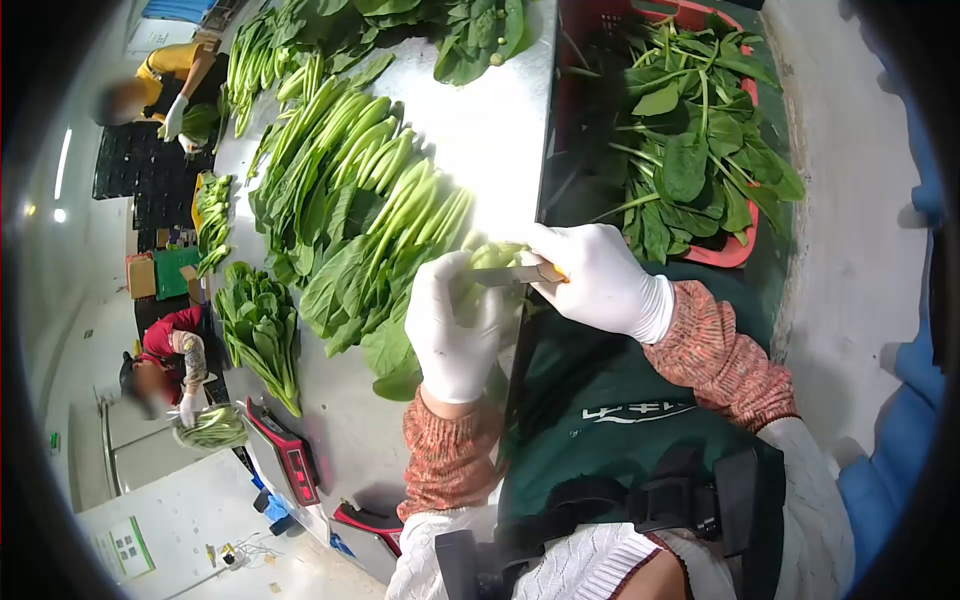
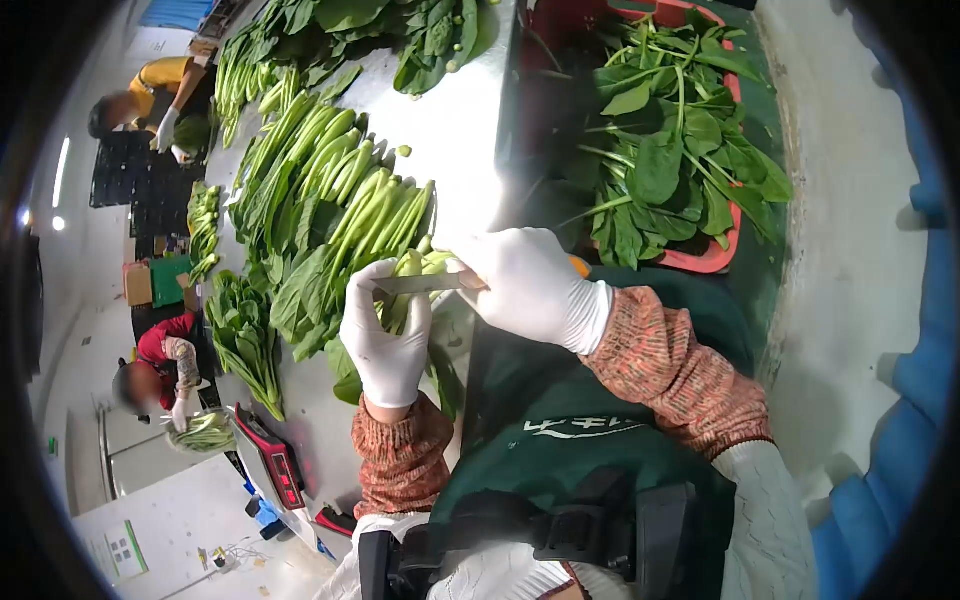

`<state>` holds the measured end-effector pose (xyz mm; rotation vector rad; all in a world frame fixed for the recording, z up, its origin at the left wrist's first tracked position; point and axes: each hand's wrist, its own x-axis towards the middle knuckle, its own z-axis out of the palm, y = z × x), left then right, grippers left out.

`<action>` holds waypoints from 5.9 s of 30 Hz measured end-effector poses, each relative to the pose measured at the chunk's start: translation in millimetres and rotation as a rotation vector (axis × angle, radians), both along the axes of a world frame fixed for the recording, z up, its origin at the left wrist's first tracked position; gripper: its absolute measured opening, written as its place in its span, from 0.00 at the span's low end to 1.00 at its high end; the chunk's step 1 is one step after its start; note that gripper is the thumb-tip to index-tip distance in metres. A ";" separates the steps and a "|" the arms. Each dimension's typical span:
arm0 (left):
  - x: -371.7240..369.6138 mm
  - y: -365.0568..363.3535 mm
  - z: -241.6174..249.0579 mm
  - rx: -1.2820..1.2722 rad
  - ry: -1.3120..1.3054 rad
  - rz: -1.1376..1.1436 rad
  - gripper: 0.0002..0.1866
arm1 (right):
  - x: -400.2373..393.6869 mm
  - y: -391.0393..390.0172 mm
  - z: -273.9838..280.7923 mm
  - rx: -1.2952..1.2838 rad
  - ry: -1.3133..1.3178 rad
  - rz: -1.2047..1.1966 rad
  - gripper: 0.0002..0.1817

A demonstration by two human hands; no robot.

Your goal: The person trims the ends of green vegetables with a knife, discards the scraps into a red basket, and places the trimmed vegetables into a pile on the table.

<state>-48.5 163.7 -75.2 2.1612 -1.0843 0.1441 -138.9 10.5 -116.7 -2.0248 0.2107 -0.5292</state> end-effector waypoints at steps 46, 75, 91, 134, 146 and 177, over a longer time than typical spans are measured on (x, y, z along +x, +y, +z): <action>13.9 16.1 30.8 0.383 -0.004 -0.203 0.49 | 14.8 8.7 -11.7 0.771 0.111 0.406 0.09; 23.7 -2.1 2.8 0.274 -0.306 -0.013 0.19 | 5.8 -4.6 -27.5 -0.008 0.031 -0.094 0.23; 10.0 1.6 9.7 0.102 -0.379 -0.077 0.18 | 16.5 9.0 -37.3 -0.095 0.125 -0.092 0.19; 29.2 5.2 57.7 0.368 -0.282 -0.374 0.19 | -7.1 -20.6 42.4 0.244 -0.029 0.264 0.08; 68.9 105.4 106.3 -0.057 0.025 0.189 0.12 | -38.9 -130.5 51.6 0.073 0.148 -0.131 0.06; 60.9 188.9 89.7 -0.933 -0.073 0.817 0.08 | 54.0 70.3 10.7 0.421 0.187 1.050 0.15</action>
